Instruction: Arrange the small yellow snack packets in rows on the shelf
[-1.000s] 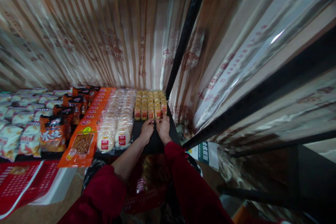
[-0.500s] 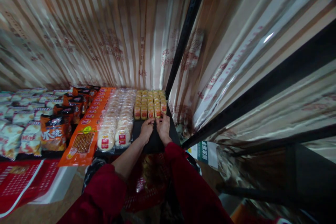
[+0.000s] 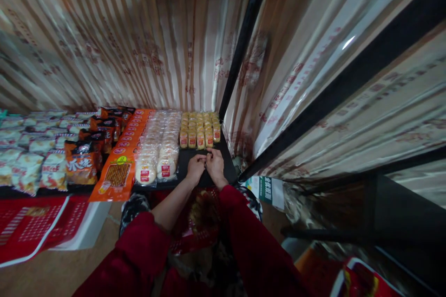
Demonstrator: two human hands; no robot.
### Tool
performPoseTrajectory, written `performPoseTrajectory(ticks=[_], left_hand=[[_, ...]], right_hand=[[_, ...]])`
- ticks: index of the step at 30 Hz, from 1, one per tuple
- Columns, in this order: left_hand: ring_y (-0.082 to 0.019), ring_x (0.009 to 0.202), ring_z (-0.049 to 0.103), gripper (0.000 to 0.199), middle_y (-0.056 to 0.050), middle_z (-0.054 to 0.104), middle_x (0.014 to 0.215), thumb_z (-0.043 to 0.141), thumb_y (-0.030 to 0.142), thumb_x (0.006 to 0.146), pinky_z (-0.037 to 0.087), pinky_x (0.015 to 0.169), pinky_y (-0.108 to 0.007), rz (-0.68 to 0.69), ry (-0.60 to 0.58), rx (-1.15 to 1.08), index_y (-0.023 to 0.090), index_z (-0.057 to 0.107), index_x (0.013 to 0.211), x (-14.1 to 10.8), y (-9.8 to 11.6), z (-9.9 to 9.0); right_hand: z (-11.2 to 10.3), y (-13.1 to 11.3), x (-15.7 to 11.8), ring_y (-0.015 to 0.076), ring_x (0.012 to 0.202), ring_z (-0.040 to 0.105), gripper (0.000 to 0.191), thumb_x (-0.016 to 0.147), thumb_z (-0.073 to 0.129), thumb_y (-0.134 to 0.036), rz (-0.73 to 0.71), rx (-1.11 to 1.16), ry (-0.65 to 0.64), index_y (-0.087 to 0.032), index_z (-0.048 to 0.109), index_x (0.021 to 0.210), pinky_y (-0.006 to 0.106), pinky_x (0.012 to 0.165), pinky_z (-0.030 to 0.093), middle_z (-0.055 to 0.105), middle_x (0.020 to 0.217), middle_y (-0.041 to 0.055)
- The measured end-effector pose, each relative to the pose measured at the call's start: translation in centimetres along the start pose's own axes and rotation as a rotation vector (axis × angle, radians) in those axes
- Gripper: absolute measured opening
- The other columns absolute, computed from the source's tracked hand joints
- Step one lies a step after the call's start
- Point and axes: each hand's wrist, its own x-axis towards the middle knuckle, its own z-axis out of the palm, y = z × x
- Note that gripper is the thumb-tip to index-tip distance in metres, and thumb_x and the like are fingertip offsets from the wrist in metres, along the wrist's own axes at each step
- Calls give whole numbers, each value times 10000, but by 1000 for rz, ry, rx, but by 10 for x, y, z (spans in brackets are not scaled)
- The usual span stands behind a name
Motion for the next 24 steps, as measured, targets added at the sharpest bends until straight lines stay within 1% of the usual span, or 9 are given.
performPoseTrajectory(ticks=[4, 9, 13, 19, 22, 24], left_hand=[[-114, 654, 586, 207, -50, 685, 789, 467, 109, 759, 463, 618, -223, 56, 30, 93, 141, 666, 807, -10, -9, -6], [-134, 723, 589, 203, -52, 678, 798, 474, 90, 734, 444, 678, -236, 125, 69, 202, 144, 662, 785, -28, -15, -17], [-137, 717, 585, 188, -41, 668, 777, 486, 82, 719, 435, 689, -239, 173, 69, 235, 155, 656, 754, -44, -18, -29], [-111, 662, 558, 181, 2, 636, 704, 476, 81, 727, 428, 681, -213, 221, 69, 255, 183, 610, 660, -69, -25, -46], [-110, 661, 549, 170, 11, 611, 671, 476, 90, 727, 422, 675, -204, 239, 74, 277, 187, 589, 647, -82, -34, -53], [-115, 671, 552, 163, 14, 610, 671, 474, 113, 740, 420, 686, -207, 242, 67, 317, 193, 585, 651, -89, -43, -58]], right_hand=[[-5, -7, -19, 163, 849, 571, 330, 793, 381, -97, -24, 24, -74, -146, 664, 955, 273, 799, 461, 623, 950, 86], [-11, -16, -44, 157, 841, 583, 342, 786, 379, -75, -56, 27, -141, -174, 673, 931, 257, 795, 460, 634, 929, 58], [-15, -23, -64, 168, 847, 580, 336, 799, 369, -87, -90, 46, -141, -165, 670, 926, 270, 800, 459, 633, 926, 65], [-19, -30, -94, 168, 873, 571, 324, 809, 363, -105, -155, 119, -132, -169, 664, 912, 274, 825, 459, 630, 906, 72], [-16, -28, -112, 167, 880, 571, 329, 813, 353, -108, -185, 166, -113, -154, 661, 920, 276, 833, 463, 626, 903, 85], [-13, -25, -124, 167, 881, 568, 331, 820, 347, -116, -199, 171, -107, -149, 660, 924, 284, 837, 463, 623, 915, 93]])
